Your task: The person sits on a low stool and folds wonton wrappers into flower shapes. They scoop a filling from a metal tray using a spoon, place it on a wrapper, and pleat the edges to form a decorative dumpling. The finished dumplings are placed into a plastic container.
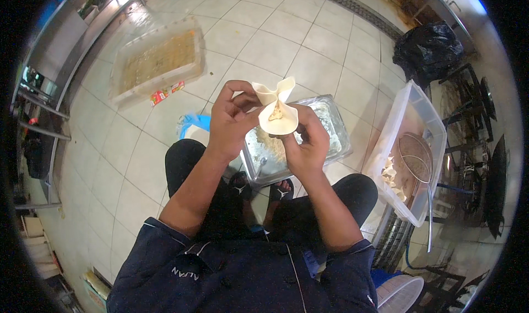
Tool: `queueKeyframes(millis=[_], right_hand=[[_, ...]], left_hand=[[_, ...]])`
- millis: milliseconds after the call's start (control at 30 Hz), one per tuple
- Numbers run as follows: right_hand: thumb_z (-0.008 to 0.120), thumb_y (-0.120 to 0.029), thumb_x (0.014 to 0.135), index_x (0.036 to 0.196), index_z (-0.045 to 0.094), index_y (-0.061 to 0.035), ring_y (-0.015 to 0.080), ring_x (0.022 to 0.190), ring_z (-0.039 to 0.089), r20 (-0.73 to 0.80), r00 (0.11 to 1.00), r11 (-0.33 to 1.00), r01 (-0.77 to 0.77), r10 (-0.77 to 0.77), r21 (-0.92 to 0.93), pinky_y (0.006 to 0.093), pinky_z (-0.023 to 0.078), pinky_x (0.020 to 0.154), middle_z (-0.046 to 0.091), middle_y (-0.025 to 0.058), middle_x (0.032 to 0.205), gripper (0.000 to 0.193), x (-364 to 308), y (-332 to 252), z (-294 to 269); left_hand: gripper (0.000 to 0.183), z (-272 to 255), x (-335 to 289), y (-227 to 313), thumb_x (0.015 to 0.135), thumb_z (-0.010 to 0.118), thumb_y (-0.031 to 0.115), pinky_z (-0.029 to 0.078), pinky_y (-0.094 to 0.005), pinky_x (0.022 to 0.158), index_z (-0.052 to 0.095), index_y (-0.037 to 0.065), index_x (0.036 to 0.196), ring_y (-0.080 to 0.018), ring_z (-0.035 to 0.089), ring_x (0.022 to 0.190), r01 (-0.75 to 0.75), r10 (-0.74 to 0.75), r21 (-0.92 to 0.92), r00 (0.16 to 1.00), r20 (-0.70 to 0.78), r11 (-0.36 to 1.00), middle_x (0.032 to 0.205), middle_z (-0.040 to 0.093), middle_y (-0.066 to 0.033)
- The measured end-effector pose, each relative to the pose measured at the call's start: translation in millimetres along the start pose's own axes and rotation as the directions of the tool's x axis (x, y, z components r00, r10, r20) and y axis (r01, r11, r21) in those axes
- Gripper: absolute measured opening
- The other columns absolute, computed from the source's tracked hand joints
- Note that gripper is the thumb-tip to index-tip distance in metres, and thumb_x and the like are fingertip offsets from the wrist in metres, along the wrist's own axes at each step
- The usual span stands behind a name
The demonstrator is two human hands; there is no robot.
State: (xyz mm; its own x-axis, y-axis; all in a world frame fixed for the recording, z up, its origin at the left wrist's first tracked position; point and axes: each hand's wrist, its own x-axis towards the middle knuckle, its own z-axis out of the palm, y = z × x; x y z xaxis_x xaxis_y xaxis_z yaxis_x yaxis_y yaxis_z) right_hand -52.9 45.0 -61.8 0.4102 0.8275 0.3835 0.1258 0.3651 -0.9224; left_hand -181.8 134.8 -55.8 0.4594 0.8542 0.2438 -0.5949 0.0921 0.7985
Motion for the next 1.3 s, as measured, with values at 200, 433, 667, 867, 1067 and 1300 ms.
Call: queueKeyframes(millis=[200,433,667,867,1067,1300], right_hand=[[0.069,0.008,0.08,0.107,0.062,0.0041,0.0188,0.097,0.063,0.047,0.996,0.997,0.077,-0.077,-0.008,0.0316,0.053,0.081,0.063,0.0127,0.108,0.028,3.4,-24.4,-1.9],[0.074,0.005,0.076,0.102,0.066,0.0005,0.0237,0.096,0.065,0.194,0.937,0.938,0.319,-0.291,-0.135,0.0336,0.052,0.081,0.067,0.0138,0.104,0.028,7.6,-25.5,-8.2],[0.075,0.004,0.075,0.098,0.068,-0.0018,0.0253,0.087,0.068,0.258,0.892,0.867,0.433,-0.372,-0.246,0.0329,0.054,0.076,0.069,0.0144,0.098,0.025,7.3,-31.5,-6.2],[0.075,0.003,0.075,0.098,0.068,0.0005,0.0263,0.087,0.069,0.295,0.862,0.829,0.489,-0.412,-0.271,0.0329,0.054,0.076,0.069,0.0153,0.099,0.024,8.6,-31.9,-7.7],[0.075,0.003,0.074,0.099,0.068,0.0021,0.0271,0.088,0.069,0.377,0.833,0.812,0.517,-0.405,-0.27,0.0329,0.055,0.076,0.069,0.0169,0.1,0.025,11.2,-39.0,-11.5],[0.076,0.002,0.074,0.097,0.068,0.002,0.0266,0.085,0.069,0.395,0.826,0.811,0.522,-0.403,-0.264,0.032,0.055,0.073,0.069,0.0165,0.098,0.025,10.2,-38.1,-11.4]], left_hand=[[0.039,-8.0,-2.4,8.3,0.082,0.071,-0.008,0.056,-0.0298,0.085,0.053,0.0,0.116,-0.0164,0.064,0.1,-0.021,0.016,0.035,0.99,0.137,0.999,0.105,0.065,-0.0113],[0.024,-21.9,1.1,21.9,0.079,0.073,-0.01,0.055,-0.0315,0.086,0.069,-0.002,0.1,-0.0187,0.066,0.098,-0.145,0.069,0.174,0.922,0.382,0.974,0.101,0.069,-0.0113],[0.025,-27.0,1.7,26.7,0.074,0.076,-0.011,0.056,-0.0313,0.082,0.07,-0.002,0.097,-0.0202,0.067,0.094,-0.158,0.074,0.154,0.892,0.447,0.975,0.098,0.07,-0.0125],[0.028,-28.8,1.5,33.2,0.071,0.075,-0.013,0.056,-0.0297,0.08,0.071,0.0,0.096,-0.0191,0.067,0.095,-0.109,-0.001,0.22,0.894,0.447,0.969,0.099,0.069,-0.0121],[0.029,-33.7,1.1,35.5,0.068,0.077,-0.012,0.056,-0.0288,0.081,0.072,0.001,0.093,-0.0178,0.067,0.094,-0.052,-0.057,0.224,0.888,0.456,0.973,0.097,0.068,-0.0098],[0.025,-34.1,1.3,36.1,0.07,0.079,-0.008,0.056,-0.0293,0.083,0.073,0.0,0.093,-0.0173,0.067,0.092,-0.075,-0.066,0.266,0.873,0.483,0.961,0.098,0.068,-0.0094]])
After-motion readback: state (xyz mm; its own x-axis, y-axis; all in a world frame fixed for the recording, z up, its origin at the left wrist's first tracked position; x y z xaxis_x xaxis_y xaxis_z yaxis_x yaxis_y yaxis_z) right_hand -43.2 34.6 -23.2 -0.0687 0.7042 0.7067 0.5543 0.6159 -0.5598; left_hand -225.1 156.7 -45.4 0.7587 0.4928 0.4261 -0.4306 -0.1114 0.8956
